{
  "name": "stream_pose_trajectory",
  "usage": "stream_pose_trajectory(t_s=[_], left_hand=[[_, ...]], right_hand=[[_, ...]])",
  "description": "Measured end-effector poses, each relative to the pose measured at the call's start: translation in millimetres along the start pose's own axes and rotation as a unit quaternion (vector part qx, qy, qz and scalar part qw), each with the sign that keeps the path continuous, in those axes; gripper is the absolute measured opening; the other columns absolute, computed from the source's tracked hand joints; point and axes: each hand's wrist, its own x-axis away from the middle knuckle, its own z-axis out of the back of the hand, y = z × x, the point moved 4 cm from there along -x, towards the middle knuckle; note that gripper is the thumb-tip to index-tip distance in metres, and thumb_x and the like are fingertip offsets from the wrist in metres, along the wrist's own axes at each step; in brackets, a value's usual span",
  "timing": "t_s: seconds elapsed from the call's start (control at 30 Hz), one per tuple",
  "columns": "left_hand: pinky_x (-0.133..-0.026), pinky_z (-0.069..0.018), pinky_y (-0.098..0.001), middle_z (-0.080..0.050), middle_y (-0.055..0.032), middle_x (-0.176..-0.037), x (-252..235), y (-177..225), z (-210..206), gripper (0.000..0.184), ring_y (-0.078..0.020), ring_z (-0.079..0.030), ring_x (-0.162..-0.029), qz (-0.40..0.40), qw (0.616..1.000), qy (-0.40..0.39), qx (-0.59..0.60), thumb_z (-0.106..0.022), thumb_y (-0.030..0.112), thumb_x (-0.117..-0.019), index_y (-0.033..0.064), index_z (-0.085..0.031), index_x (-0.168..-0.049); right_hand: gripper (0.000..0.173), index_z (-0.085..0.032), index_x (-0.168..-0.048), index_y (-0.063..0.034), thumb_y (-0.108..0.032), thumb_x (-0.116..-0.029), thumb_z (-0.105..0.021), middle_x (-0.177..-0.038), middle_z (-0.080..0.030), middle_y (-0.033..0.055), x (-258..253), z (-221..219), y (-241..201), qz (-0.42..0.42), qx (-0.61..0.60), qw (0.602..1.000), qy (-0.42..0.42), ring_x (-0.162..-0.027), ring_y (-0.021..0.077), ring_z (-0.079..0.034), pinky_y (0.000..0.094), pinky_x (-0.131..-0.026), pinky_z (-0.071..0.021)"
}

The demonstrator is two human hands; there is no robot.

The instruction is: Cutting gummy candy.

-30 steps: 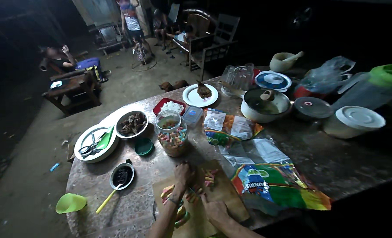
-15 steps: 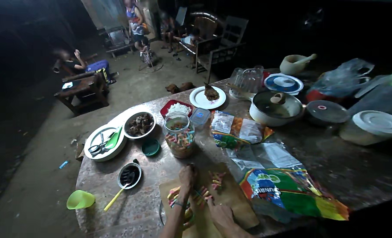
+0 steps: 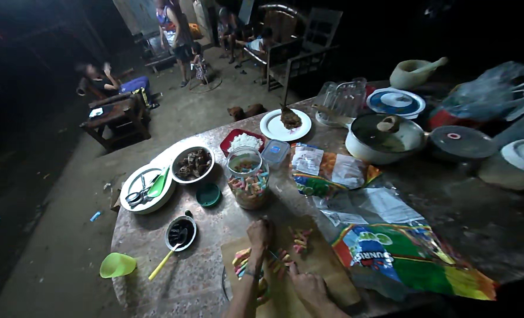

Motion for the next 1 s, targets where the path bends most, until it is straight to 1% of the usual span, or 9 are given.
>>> stream_pose_trajectory(t_s=[0.07,0.13,0.3,0.5,0.6,0.67,0.83,0.9,1.0], left_hand=[[-0.096,-0.0522,-0.0542,-0.073,-0.014,-0.116,-0.6,1.1,-0.1,0.04,-0.032,-0.068,-0.114,-0.002,1.0,0.002,0.006,-0.052,0.041,-0.1035,0.009,-0.076,-0.107],[-0.095,-0.0523,-0.0546,-0.073,-0.0137,-0.115,-1.8,-1.1,-1.1,0.04,-0.0319,-0.068,-0.113,-0.004,1.0,0.002,0.015,-0.052,0.041,-0.1033,0.0096,-0.076,-0.107],[-0.098,-0.0514,-0.0536,-0.073,-0.0122,-0.118,-3.6,-5.0,1.7,0.039,-0.0305,-0.067,-0.116,0.009,0.999,-0.011,0.039,-0.053,0.043,-0.1031,0.0121,-0.077,-0.11],[-0.098,-0.0511,-0.0545,-0.072,-0.0131,-0.119,-4.4,-5.3,-0.8,0.04,-0.0312,-0.067,-0.116,0.007,0.999,-0.022,0.033,-0.053,0.043,-0.1025,0.012,-0.076,-0.112],[-0.1,-0.0507,-0.0542,-0.071,-0.0128,-0.122,-7.4,-7.5,-4.9,0.04,-0.0309,-0.066,-0.119,0.012,0.999,-0.022,0.046,-0.054,0.044,-0.1019,0.0122,-0.074,-0.116],[-0.098,-0.0512,-0.0553,-0.071,-0.0138,-0.121,-10.8,-8.7,-5.6,0.041,-0.0319,-0.066,-0.117,0.01,0.998,-0.021,0.051,-0.054,0.044,-0.1016,0.0114,-0.075,-0.114],[-0.1,-0.0504,-0.0554,-0.071,-0.0138,-0.122,-6.2,-3.5,-2.6,0.039,-0.0323,-0.065,-0.119,0.011,0.998,-0.038,0.05,-0.053,0.041,-0.1028,0.0116,-0.074,-0.116],[-0.101,-0.0499,-0.0553,-0.07,-0.0139,-0.124,-6.8,-2.4,-2.5,0.039,-0.0322,-0.065,-0.12,0.012,0.998,-0.038,0.05,-0.054,0.041,-0.1029,0.0115,-0.074,-0.118],[-0.1,-0.05,-0.0553,-0.071,-0.0141,-0.123,-6.4,0.5,2.3,0.038,-0.0321,-0.065,-0.119,0.016,0.998,-0.036,0.048,-0.055,0.04,-0.102,0.0106,-0.074,-0.116]], right_hand=[[0.041,-0.053,-0.141,-0.0004,-0.024,-0.1125,-0.038,-0.096,-0.074,0.0258,1.0,2.8,0.4,0.004,-0.001,1.0,0.015,-0.097,0.0448,-0.073,0.0566,-0.083,-0.0565],[0.041,-0.048,-0.146,-0.0005,-0.022,-0.1128,-0.036,-0.103,-0.073,0.0265,1.7,7.3,-3.2,-0.006,0.005,0.999,-0.031,-0.104,0.0449,-0.071,0.0565,-0.088,-0.0547],[0.041,-0.042,-0.15,-0.0018,-0.015,-0.1115,-0.036,-0.114,-0.07,0.0285,1.2,17.9,-9.5,-0.009,0.003,0.996,-0.094,-0.112,0.047,-0.068,0.0589,-0.092,-0.0529],[0.042,-0.041,-0.152,-0.0053,-0.02,-0.1124,-0.035,-0.113,-0.071,0.0272,-0.5,7.8,-4.3,-0.011,0.007,0.997,-0.075,-0.111,0.0463,-0.068,0.0579,-0.094,-0.0524],[0.044,-0.043,-0.151,-0.0052,-0.024,-0.1115,-0.039,-0.112,-0.071,0.0276,-2.2,3.1,-1.8,-0.01,0.004,0.999,-0.051,-0.11,0.0476,-0.068,0.0603,-0.093,-0.0526],[0.045,-0.042,-0.151,-0.005,-0.025,-0.1114,-0.039,-0.112,-0.071,0.0287,-3.2,1.5,-2.1,-0.007,0.002,0.999,-0.044,-0.109,0.0485,-0.068,0.0618,-0.093,-0.0522],[0.044,-0.047,-0.148,-0.0051,-0.028,-0.1124,-0.036,-0.105,-0.073,0.0263,-2.6,-2.0,0.6,-0.003,0.024,1.0,-0.009,-0.103,0.0463,-0.071,0.0589,-0.088,-0.0547],[0.044,-0.049,-0.146,-0.0036,-0.029,-0.1127,-0.034,-0.105,-0.073,0.0258,-4.4,-0.7,1.8,0.002,0.018,1.0,0.001,-0.102,0.0456,-0.071,0.0588,-0.087,-0.0548],[0.047,-0.046,-0.147,-0.003,-0.032,-0.1135,-0.031,-0.109,-0.072,0.0263,-7.5,4.3,3.2,0.006,0.019,1.0,-0.017,-0.105,0.0456,-0.07,0.0581,-0.088,-0.0544]])
